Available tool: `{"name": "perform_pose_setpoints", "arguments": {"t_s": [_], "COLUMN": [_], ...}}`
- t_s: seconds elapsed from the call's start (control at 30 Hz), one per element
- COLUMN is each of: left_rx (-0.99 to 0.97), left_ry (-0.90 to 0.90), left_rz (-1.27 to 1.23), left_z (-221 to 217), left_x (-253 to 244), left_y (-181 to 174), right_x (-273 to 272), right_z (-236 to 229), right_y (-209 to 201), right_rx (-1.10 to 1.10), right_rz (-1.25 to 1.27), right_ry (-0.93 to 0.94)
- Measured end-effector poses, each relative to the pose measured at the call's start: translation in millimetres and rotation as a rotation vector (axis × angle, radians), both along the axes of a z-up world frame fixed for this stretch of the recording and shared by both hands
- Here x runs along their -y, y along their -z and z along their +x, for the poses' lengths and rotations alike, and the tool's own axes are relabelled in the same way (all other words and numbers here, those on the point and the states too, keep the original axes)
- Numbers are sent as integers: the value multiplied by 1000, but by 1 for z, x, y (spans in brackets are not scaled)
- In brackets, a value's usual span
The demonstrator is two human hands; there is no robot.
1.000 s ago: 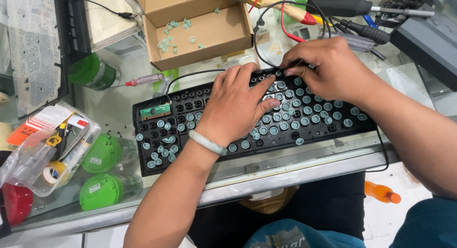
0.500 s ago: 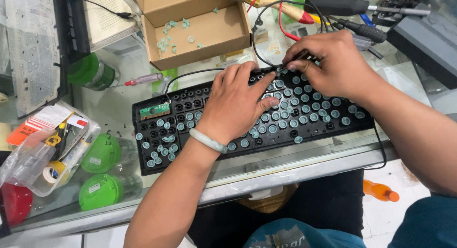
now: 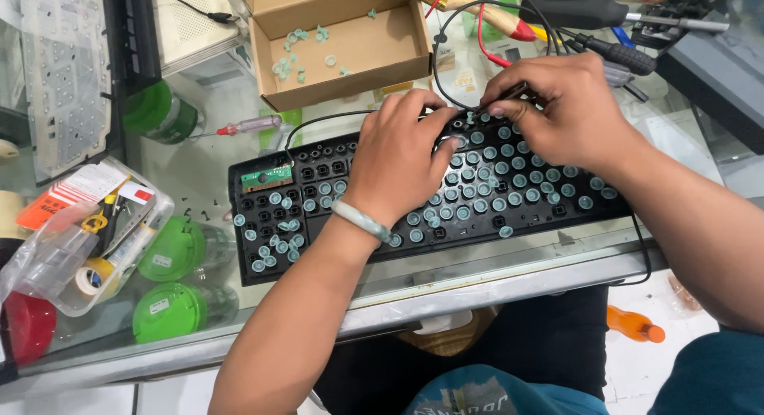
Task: The person assembles a keyboard by placing light blue keycaps into the keyboard base. They use a screwdriver to remove a small circuit board, place it in a cardboard box, and then continue inserting keycaps by hand.
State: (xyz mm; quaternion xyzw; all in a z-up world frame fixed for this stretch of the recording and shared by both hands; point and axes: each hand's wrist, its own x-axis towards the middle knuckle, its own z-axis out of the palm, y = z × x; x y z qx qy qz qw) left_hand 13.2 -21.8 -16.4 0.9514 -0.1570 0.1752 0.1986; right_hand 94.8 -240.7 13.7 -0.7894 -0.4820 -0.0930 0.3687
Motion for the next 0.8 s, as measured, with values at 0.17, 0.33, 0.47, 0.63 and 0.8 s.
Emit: {"name": "perform_pose_setpoints", "arguments": {"t_s": [0.17, 0.33, 0.47, 0.63, 0.8], "left_rx": [-17, -42, -48, -57, -62], "left_ry": [7, -9, -4, 12, 21], "left_rz": [-23, 45, 37, 4, 31], "left_z": [0, -3, -4, -5, -2], "left_x": [0, 0, -4, -8, -11], "left_y": [-3, -3, 5, 9, 12], "right_x": [2, -19, -65, -106, -63], "right_z": [-2, 16, 52, 84, 83], "right_y": [1, -17, -27, -11, -7], "right_rx": [8, 77, 201, 81, 34], "right_rz": [63, 96, 42, -32, -131], "right_ry": [21, 61, 23, 0, 241]}}
